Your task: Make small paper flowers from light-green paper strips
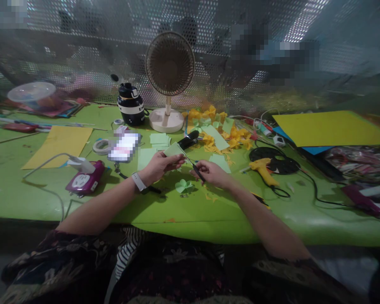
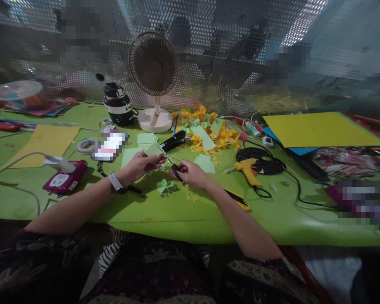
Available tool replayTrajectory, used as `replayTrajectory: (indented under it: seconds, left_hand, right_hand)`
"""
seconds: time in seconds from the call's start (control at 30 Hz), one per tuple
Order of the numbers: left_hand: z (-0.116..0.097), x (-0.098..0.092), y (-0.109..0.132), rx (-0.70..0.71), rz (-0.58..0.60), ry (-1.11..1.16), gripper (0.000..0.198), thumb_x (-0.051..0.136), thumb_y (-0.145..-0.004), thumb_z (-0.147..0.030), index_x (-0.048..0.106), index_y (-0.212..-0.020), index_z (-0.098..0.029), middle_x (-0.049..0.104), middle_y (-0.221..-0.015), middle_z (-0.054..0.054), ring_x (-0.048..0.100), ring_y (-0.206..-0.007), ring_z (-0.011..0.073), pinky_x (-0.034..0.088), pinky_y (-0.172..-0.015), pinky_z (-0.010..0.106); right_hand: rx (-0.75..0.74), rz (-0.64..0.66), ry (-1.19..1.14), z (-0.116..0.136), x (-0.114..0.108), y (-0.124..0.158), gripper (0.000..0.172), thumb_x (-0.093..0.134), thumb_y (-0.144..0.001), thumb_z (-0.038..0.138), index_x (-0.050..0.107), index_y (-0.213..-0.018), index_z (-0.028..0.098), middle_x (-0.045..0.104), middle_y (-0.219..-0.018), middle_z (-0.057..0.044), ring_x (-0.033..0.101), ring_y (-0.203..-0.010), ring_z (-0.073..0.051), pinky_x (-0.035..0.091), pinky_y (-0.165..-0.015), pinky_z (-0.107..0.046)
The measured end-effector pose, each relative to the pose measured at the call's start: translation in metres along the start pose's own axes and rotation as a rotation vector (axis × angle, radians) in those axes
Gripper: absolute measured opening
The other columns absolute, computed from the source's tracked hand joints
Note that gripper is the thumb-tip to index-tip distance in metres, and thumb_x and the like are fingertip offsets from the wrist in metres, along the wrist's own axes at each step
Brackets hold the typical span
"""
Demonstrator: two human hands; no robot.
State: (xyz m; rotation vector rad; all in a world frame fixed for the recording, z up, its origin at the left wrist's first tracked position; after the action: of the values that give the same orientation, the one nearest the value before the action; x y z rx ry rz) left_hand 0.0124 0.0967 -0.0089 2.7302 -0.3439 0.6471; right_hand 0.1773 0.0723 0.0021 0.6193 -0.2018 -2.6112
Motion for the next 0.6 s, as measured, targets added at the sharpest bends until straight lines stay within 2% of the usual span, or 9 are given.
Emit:
replayTrajectory:
  seconds: [0.3, 0.6]
  left_hand:
    - [0.0017, -0.0013, -0.0026, -0.003, 0.027, 0.019, 0.005, 0.074, -0.085, -0.01, 0.075, -0.087, -0.005, 0.077, -0.091, 0.014, 0.072, -0.076, 0.0116, 0.06, -0.078, 0.024]
    - [-0.0017, 0.0013, 0.0005, -0.019, -0.002, 0.015, 0.006, 0.071, -0.086, -0.007, 0.076, -0.082, -0.004, 0.077, -0.082, 0.012, 0.071, -0.071, 0.0109, 0.059, -0.074, 0.022]
  right_hand:
    - [0.05, -0.047, 0.008, 0.0047, -0.001, 0.0031, 0.047, 0.081, -0.072, 0.056, 0.056, -0.085, 0.018, 0.062, -0.069, 0.0, 0.055, -0.058, -0.012, 0.044, -0.048, -0.024]
    - [0.045, -0.072, 0.046, 0.0065, -0.0028, 0.0043, 0.051, 0.079, -0.069, 0.062, 0.055, -0.081, 0.019, 0.061, -0.066, 0.001, 0.052, -0.054, -0.01, 0.037, -0.046, -0.023]
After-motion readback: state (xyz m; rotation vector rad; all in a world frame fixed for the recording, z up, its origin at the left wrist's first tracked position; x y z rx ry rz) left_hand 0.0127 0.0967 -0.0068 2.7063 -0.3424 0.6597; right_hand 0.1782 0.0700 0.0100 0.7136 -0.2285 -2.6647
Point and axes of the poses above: each hand's wrist, its own y-axis away from the middle knuckle, its own x-axis out of the palm, z = x × y, the point moved 8 cm from there along -y, towards the middle knuckle
